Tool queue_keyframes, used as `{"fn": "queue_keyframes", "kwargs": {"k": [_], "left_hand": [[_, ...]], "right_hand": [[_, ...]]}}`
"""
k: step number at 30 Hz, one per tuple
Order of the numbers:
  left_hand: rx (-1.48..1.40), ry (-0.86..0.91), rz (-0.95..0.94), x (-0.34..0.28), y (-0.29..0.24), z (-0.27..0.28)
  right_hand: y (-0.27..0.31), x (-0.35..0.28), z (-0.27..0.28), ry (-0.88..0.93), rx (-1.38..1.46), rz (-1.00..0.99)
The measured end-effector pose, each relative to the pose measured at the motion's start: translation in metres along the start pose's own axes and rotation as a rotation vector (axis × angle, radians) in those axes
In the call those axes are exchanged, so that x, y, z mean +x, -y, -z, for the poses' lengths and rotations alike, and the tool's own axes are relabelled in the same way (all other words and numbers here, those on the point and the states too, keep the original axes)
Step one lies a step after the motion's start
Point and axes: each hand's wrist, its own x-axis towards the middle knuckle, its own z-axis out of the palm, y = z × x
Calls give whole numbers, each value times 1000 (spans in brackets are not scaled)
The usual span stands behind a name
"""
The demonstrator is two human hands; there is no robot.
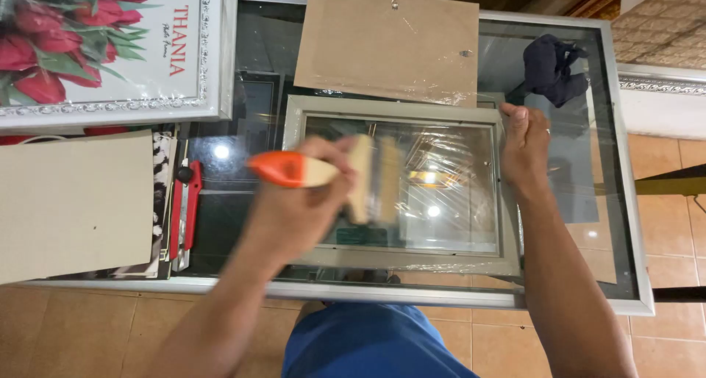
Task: Assembling a picture frame by cleaning the glass, inserting the photo, and securing the backing.
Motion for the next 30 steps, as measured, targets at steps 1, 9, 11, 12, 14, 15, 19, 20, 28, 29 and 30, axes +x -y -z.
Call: {"fn": "queue_keyframes", "kwargs": {"k": [1,9,11,12,14,15,19,20,28,29,30], "left_hand": [[1,0,1,2,1,-28],[-457,286,333,11,50,-101],[-313,265,375,5,44,-41],[-172,244,415,1,41,-11],[-23,154,417,-6,20,48],[126,61,424,-11,9,78],[211,-63,365,-6,-20,120],[138,7,328,-3,-15,118],[511,330,124,88,19,62],[542,200,-24,102,19,64],[569,70,-172,116,19,67]], "right_hand": [[3,0,0,0,1,-1],[4,1,6,48,9,-45],[4,1,6,50,17,-60],[3,1,6,54,22,-75],[0,0,5,39,39,-66],[-1,-1,3,29,60,-59],[-4,0,0,5,61,-30],[-6,-1,-1,0,60,-30],[-2,-2,1,15,40,-4],[-4,-2,0,8,30,-5],[-6,-1,0,1,20,-7]]}}
